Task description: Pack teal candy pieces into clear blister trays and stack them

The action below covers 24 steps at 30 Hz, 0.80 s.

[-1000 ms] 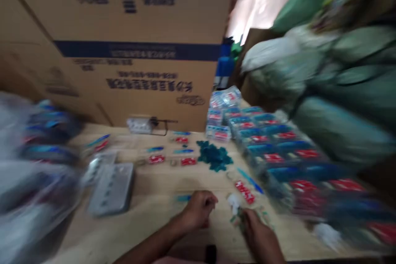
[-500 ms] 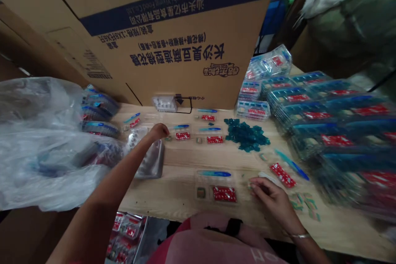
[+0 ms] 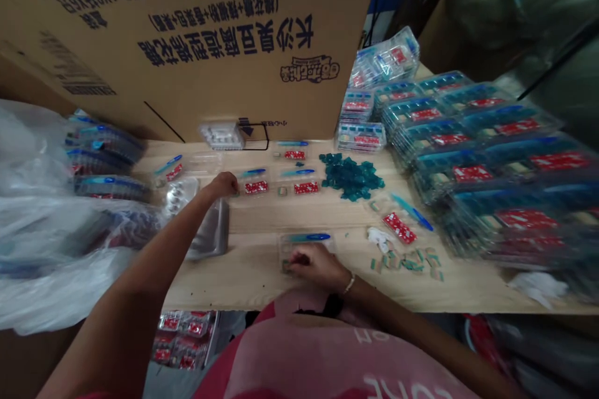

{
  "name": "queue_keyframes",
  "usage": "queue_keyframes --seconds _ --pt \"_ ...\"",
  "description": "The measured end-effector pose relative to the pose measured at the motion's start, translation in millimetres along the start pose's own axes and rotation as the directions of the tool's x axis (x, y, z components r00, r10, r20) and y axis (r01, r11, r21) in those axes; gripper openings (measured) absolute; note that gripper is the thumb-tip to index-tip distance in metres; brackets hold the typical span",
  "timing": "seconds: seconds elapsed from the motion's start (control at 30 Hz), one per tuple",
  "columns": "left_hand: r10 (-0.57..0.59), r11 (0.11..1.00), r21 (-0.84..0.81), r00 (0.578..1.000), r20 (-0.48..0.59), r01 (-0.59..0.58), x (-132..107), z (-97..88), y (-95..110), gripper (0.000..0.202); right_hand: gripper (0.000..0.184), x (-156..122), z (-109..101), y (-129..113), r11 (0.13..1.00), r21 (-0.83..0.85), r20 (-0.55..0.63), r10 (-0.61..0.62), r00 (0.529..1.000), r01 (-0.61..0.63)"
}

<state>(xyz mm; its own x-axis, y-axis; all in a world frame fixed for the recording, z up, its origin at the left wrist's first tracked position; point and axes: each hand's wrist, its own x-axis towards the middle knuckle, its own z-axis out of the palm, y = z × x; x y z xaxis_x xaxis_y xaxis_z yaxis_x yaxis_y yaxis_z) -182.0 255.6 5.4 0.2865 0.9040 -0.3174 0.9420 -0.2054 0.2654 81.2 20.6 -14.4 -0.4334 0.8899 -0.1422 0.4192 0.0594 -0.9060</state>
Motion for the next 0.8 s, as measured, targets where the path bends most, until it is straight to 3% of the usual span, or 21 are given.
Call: queue_keyframes --seconds 0.17,0.33,0.57,0.8 --pt "0.003 0.996 0.09 0.998 0.063 -0.009 -7 -6.9 1 0.009 0.011 13 18 -6 0.96 -0.264 0.011 -0.094 0.996 0.094" --pt "0.03 0.988 0.152 0.998 0.059 -0.039 -8 -9.8 3 0.011 0.017 11 21 -4 0.904 -0.386 0.026 -0.19 0.982 0.185" --pt "0.055 0.977 0.199 0.99 0.133 -0.081 -7 -16.3 1 0.011 0.01 15 18 -1 0.886 -0.412 0.119 -0.18 0.976 0.213" --pt "0.112 0.953 0.276 0.992 0.063 -0.125 -2 -14.0 6 0.008 0.009 13 21 -3 0.768 -0.591 0.161 -0.189 0.969 0.248"
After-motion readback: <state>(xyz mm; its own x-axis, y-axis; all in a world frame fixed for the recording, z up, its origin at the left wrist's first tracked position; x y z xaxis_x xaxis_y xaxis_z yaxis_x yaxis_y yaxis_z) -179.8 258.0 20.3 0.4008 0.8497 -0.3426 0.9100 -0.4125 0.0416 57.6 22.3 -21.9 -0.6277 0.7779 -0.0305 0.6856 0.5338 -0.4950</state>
